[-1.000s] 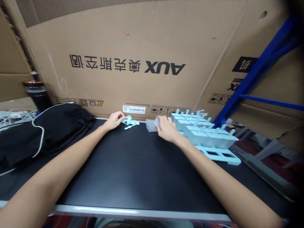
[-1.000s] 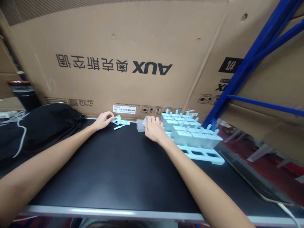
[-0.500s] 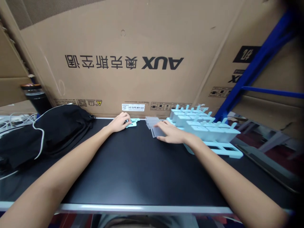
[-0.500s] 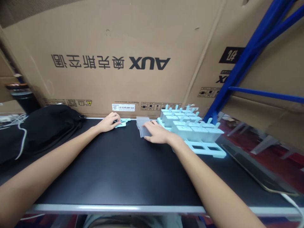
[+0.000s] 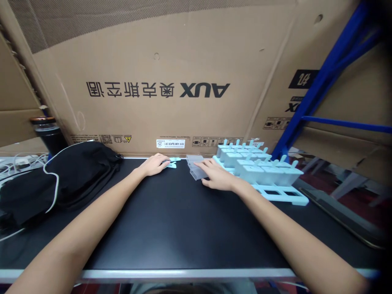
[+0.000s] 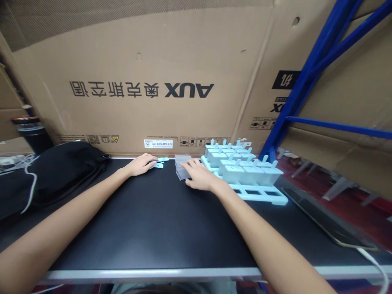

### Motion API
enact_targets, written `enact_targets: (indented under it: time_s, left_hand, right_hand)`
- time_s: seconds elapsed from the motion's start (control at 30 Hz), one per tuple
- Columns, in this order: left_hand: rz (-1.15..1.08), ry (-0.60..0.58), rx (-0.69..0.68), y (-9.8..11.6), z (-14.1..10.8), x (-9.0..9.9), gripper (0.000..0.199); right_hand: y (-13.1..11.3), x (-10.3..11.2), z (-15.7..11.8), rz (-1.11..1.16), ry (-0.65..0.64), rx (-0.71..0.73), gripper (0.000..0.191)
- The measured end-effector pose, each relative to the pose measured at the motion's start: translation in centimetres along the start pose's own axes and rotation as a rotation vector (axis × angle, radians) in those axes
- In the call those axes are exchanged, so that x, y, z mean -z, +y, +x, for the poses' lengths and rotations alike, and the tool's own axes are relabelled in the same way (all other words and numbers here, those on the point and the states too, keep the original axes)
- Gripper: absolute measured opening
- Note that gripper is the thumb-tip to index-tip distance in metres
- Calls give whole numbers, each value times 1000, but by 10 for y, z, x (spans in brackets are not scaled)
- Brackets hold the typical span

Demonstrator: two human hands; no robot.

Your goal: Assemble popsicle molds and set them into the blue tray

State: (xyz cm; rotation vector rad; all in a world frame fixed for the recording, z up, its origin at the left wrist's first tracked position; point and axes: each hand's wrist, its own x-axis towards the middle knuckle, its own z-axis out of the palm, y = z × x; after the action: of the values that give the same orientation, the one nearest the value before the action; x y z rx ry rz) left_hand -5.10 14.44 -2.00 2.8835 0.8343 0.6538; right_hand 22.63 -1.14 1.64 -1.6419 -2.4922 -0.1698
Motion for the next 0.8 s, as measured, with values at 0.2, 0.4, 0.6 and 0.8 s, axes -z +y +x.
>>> enact_targets:
  time_s: [0.2, 0.4, 0.6, 0.8]
  left_hand:
    - [57, 20, 51, -1, -1, 0, 33]
    - [138, 99, -12, 18, -3, 9, 29]
    - [132, 102, -21, 59, 5, -4, 36]
    - [199, 174, 122, 81, 11, -21, 35]
  right_hand:
    - [-4, -1, -1, -85, 36, -5, 38]
    - [-10, -1, 1, -154, 6, -78, 30]
    - [-38, 68, -50, -138, 329, 12, 35]
    - [27, 74, -144, -188, 742, -637, 27]
